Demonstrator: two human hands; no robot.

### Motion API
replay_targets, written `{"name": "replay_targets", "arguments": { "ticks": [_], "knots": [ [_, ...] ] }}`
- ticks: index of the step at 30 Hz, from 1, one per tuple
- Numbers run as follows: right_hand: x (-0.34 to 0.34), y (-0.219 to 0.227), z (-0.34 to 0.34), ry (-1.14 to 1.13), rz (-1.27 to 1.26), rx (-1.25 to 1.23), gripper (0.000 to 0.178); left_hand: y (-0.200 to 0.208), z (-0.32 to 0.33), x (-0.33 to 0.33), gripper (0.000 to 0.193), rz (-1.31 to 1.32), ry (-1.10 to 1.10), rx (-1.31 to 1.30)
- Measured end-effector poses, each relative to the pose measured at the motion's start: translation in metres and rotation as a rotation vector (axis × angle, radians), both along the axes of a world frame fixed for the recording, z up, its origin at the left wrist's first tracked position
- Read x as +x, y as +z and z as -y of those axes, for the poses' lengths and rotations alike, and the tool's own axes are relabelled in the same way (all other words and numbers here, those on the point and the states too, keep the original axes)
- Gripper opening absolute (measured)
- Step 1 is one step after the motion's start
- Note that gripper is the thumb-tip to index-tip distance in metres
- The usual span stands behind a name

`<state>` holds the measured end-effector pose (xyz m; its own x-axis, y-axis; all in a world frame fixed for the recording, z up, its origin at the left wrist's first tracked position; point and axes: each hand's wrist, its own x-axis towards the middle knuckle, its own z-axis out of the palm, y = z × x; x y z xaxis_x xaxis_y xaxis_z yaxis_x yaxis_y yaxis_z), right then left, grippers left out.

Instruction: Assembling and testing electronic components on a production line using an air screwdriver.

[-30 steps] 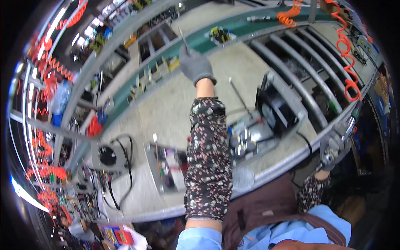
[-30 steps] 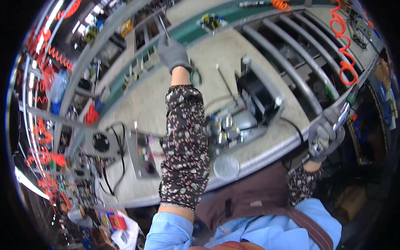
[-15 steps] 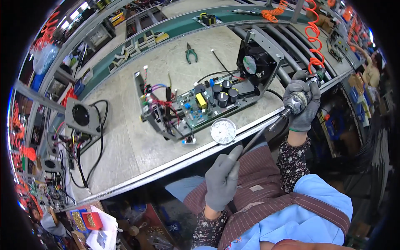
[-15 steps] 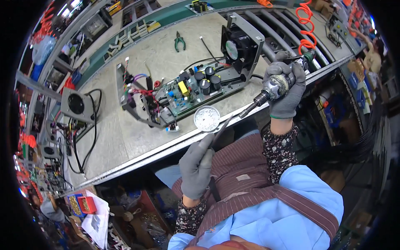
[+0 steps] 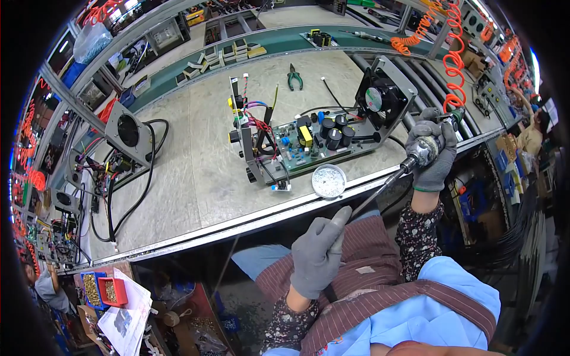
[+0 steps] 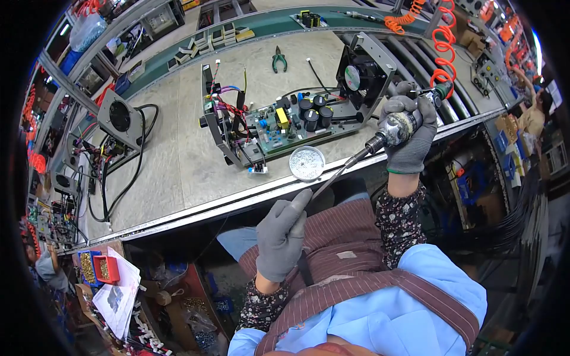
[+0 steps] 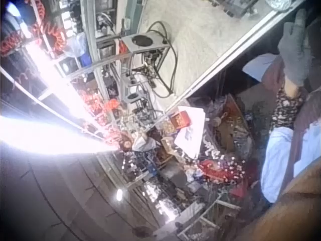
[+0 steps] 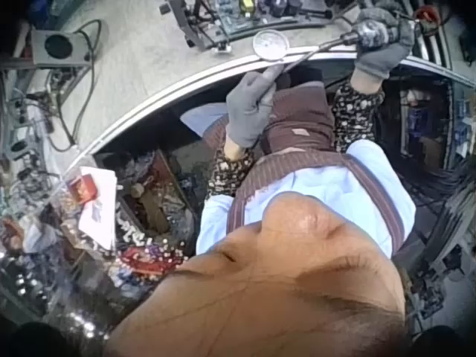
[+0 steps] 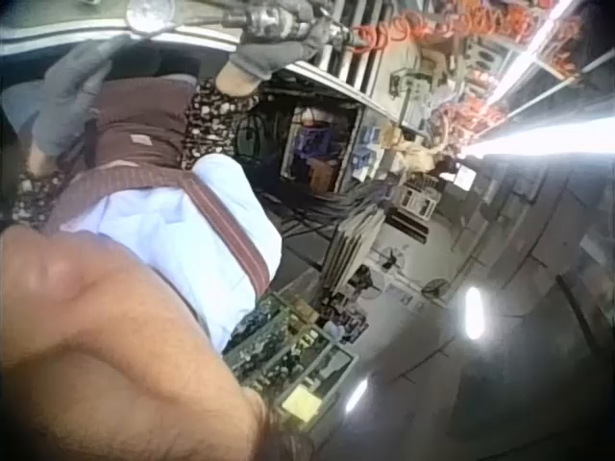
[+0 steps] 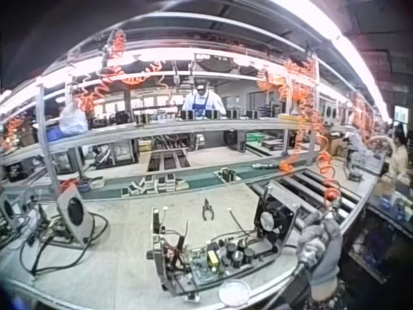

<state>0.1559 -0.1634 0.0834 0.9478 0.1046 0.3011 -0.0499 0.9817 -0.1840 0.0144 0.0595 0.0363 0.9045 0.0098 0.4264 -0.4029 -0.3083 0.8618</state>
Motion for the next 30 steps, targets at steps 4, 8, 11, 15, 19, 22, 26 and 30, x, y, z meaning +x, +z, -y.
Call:
{"name": "replay_targets", "arguments": {
  "ticks": [4,8,11,15,19,22,26,30],
  "knots": [
    [-0.002,0.006,-0.007,-0.162,-0.033,-0.088,0.028,-0.002,-0.006,0.001,0.034,0.057,0.058,0.146],
    [-0.003,0.006,-0.016,-0.088,0.042,-0.078,0.033,-0.028,0.013,0.003,0.035,-0.027,0.080,-0.191],
    [-0.009,0.002,-0.025,-0.327,0.051,-0.398,0.037,-0.052,0.037,-0.007,0.034,-0.329,-0.070,-0.656],
    [0.010,-0.019,-0.010,-0.334,-0.055,-0.379,0.038,-0.053,0.051,-0.008,0.040,-0.602,-0.231,-1.067],
    [0.005,-0.027,-0.025,-0.326,-0.031,-0.535,0.037,-0.059,0.053,0.001,0.047,-0.571,-0.265,-1.328],
    [0.007,-0.034,-0.036,-0.459,-0.053,-0.593,0.028,-0.066,0.038,0.009,0.044,-0.625,-0.081,-1.197],
    [0.008,-0.035,-0.051,-0.581,0.206,-0.937,0.037,-0.069,0.019,0.008,0.046,-0.787,-0.036,-0.907],
    [0.010,-0.051,-0.066,-0.399,0.304,-1.094,0.042,-0.060,0.013,0.012,0.048,-0.770,-0.116,-0.824]
  ]
}}
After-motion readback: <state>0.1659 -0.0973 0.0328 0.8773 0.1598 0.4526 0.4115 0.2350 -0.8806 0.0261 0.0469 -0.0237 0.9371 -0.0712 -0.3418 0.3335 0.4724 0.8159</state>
